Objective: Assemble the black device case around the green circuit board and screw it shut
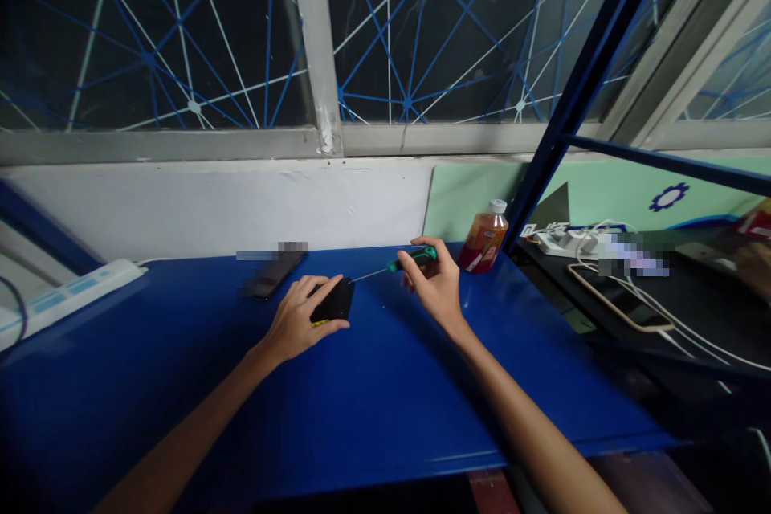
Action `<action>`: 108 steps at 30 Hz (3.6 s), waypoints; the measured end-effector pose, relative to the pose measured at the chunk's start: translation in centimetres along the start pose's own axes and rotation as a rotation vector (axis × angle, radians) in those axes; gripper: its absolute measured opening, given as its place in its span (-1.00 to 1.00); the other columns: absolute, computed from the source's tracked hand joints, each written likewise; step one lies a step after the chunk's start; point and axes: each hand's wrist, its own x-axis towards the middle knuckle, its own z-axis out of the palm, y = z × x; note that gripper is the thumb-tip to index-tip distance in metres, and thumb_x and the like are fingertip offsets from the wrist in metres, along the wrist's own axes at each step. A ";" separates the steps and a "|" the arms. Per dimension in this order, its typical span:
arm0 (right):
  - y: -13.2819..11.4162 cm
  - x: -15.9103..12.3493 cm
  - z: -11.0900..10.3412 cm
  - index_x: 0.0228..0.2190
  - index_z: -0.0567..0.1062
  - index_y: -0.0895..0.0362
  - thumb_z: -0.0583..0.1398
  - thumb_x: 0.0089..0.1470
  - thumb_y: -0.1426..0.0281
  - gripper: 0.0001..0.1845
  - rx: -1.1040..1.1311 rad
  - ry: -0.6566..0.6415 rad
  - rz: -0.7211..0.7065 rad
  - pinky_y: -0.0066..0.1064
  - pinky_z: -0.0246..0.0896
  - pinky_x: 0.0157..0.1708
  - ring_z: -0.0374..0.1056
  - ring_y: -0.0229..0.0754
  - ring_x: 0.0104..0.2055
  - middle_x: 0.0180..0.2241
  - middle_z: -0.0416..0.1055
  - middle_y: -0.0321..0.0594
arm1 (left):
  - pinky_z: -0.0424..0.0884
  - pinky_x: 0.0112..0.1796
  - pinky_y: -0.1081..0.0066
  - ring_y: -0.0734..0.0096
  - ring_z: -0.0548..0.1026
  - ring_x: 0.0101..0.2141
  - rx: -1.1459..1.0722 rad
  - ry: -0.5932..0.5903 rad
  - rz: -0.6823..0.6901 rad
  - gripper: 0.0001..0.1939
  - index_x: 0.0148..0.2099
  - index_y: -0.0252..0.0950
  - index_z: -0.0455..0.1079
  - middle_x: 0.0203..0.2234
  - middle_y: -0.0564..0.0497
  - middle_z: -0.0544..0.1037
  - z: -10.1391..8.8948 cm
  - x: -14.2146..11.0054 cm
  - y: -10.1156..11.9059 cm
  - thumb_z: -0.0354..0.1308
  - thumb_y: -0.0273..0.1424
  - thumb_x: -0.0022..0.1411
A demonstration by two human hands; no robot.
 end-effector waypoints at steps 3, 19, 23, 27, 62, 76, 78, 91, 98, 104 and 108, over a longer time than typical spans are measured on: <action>0.1 0.1 -0.2 -0.17 0.33 0.09 0.26 0.07 0.23 -0.66 0.000 -0.038 0.014 -0.45 0.24 -0.68 0.32 -0.28 -0.68 -0.65 0.33 -0.43 | 0.33 -0.14 0.12 0.09 0.38 -0.14 -0.009 -0.003 -0.001 -0.30 0.23 -0.22 0.22 -0.13 -0.14 0.43 0.0 0.0 0.0 0.15 0.04 0.16; 0.2 -0.4 0.1 -0.15 0.34 0.08 0.25 0.09 0.24 -0.68 -0.017 -0.038 0.017 -0.44 0.23 -0.67 0.26 -0.30 -0.71 -0.70 0.26 -0.49 | 0.35 -0.21 0.21 0.12 0.46 -0.18 -0.025 -0.091 -0.047 -0.36 0.10 -0.30 0.20 -0.11 -0.15 0.44 -0.1 0.1 0.0 0.11 0.06 0.17; 0.3 -0.3 -0.2 -0.09 0.30 0.07 0.20 0.13 0.21 -0.65 0.027 -0.094 0.035 -0.45 0.22 -0.67 0.34 -0.28 -0.63 -0.53 0.39 -0.36 | 0.33 -0.22 0.20 0.14 0.45 -0.21 -0.028 -0.065 -0.021 -0.37 0.10 -0.29 0.21 -0.14 -0.15 0.45 0.0 0.0 -0.1 0.09 0.06 0.19; 0.2 -0.3 -0.2 -0.07 0.26 0.05 0.18 0.13 0.22 -0.63 0.087 -0.134 0.011 -0.46 0.24 -0.67 0.38 -0.29 -0.57 -0.30 0.42 -0.23 | 0.30 -0.18 0.16 0.10 0.42 -0.17 -0.015 -0.083 -0.026 -0.37 0.07 -0.31 0.24 -0.15 -0.15 0.45 0.0 0.0 0.0 0.11 0.07 0.16; -0.2 -0.6 -0.5 -0.16 0.35 0.06 0.21 0.12 0.24 -0.72 -0.142 -0.041 -0.012 -0.47 0.17 -0.69 0.23 -0.34 -0.71 -0.61 0.25 -0.45 | 0.30 -0.15 0.12 0.07 0.36 -0.12 0.014 -0.025 -0.035 -0.39 0.09 -0.24 0.25 -0.11 -0.14 0.37 -0.2 0.0 -0.1 0.09 0.08 0.17; 0.0 -0.5 -0.6 -0.15 0.35 0.07 0.24 0.08 0.24 -0.69 -0.139 -0.063 -0.028 -0.47 0.20 -0.69 0.26 -0.33 -0.70 -0.59 0.29 -0.43 | 0.27 -0.13 0.12 0.09 0.36 -0.13 0.001 -0.059 -0.058 -0.38 0.09 -0.26 0.25 -0.09 -0.13 0.36 -0.5 0.1 0.2 0.05 0.09 0.19; 0.1 -0.5 -0.7 -0.19 0.37 0.08 0.24 0.09 0.24 -0.72 -0.162 -0.067 -0.018 -0.47 0.20 -0.69 0.25 -0.32 -0.71 -0.65 0.25 -0.46 | 0.27 -0.13 0.11 0.09 0.36 -0.12 -0.005 -0.063 -0.065 -0.39 0.10 -0.25 0.24 -0.08 -0.13 0.36 -0.4 0.1 0.1 0.05 0.09 0.20; 0.1 -0.6 -0.5 -0.16 0.35 0.07 0.25 0.08 0.25 -0.69 -0.223 -0.046 -0.070 -0.43 0.26 -0.60 0.32 -0.28 -0.64 -0.62 0.31 -0.43 | 0.27 -0.12 0.11 0.08 0.35 -0.11 -0.012 -0.077 -0.061 -0.38 0.10 -0.27 0.24 -0.08 -0.13 0.35 -0.5 0.1 0.1 0.04 0.09 0.20; 0.1 -0.6 -0.6 -0.05 0.26 0.05 0.15 0.16 0.24 -0.65 -0.046 -0.140 -0.104 -0.44 0.27 -0.62 0.40 -0.26 -0.51 -0.32 0.41 -0.24 | 0.27 -0.13 0.10 0.08 0.35 -0.11 -0.023 -0.064 -0.052 -0.39 0.11 -0.24 0.23 -0.09 -0.14 0.36 -0.5 0.0 0.0 0.03 0.09 0.21; 0.2 -0.7 -0.5 -0.16 0.36 0.08 0.27 0.06 0.26 -0.68 -0.189 -0.023 -0.054 -0.45 0.24 -0.65 0.29 -0.30 -0.69 -0.61 0.31 -0.43 | 0.27 -0.12 0.11 0.06 0.36 -0.11 -0.022 -0.078 -0.047 -0.38 0.12 -0.24 0.24 -0.08 -0.14 0.36 -0.3 0.0 0.1 0.04 0.09 0.20; 0.4 -0.5 -0.6 -0.13 0.33 0.07 0.19 0.14 0.23 -0.71 -0.141 -0.079 -0.026 -0.46 0.21 -0.66 0.34 -0.27 -0.63 -0.55 0.38 -0.36 | 0.28 -0.13 0.10 0.07 0.35 -0.11 -0.017 -0.074 -0.053 -0.38 0.11 -0.25 0.25 -0.08 -0.15 0.36 -0.3 0.0 0.1 0.04 0.09 0.20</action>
